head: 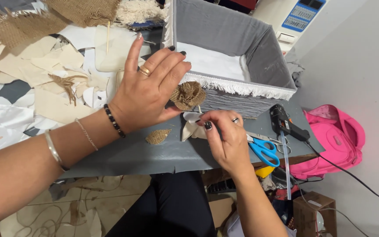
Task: Decorating a fabric-covered box with fabric flowers and lace trim using a hot glue gun
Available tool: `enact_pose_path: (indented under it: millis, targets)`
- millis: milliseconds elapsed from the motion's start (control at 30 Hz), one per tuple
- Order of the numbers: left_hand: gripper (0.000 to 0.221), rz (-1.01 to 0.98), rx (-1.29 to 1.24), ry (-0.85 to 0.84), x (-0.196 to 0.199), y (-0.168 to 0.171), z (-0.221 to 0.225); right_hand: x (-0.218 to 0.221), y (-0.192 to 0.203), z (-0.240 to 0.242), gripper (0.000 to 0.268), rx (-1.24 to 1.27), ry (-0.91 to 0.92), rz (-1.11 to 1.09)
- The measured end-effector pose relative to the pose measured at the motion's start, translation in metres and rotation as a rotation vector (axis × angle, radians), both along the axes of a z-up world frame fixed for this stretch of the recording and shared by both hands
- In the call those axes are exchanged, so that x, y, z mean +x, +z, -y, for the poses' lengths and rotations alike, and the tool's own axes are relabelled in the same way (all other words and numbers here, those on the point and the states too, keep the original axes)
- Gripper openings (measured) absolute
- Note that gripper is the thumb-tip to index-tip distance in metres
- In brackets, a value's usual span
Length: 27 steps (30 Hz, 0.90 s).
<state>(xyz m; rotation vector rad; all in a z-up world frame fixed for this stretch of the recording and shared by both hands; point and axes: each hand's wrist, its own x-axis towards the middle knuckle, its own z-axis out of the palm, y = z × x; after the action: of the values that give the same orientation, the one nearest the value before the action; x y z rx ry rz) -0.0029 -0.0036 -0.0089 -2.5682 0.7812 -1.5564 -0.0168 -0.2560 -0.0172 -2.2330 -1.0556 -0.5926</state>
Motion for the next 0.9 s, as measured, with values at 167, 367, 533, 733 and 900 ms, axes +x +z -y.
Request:
enact_pose_path:
  millis: [167, 367, 533, 733, 900]
  targets:
    - [0.098, -0.033, -0.015, -0.002, -0.001, 0.001, 0.001, -0.007, -0.003, 0.012, 0.033, 0.155, 0.042, -0.201]
    - [0.109, -0.124, -0.043, -0.032, -0.008, 0.006, 0.006, -0.007, -0.018, 0.033, 0.043, 0.467, 0.18, -0.504]
    - [0.127, -0.475, -0.108, -0.035, -0.017, 0.016, 0.0, -0.01, -0.028, 0.045, 0.049, 0.65, 0.217, -0.619]
    - [0.021, -0.224, -0.207, -0.45, -0.086, 0.023, 0.021, -0.021, -0.042, 0.054, 0.044, 0.774, 0.238, -0.791]
    - [0.061, -0.624, -0.259, -0.455, -0.097, -0.019, 0.044, -0.027, -0.053, 0.051, 0.051, 0.794, 0.3, -0.871]
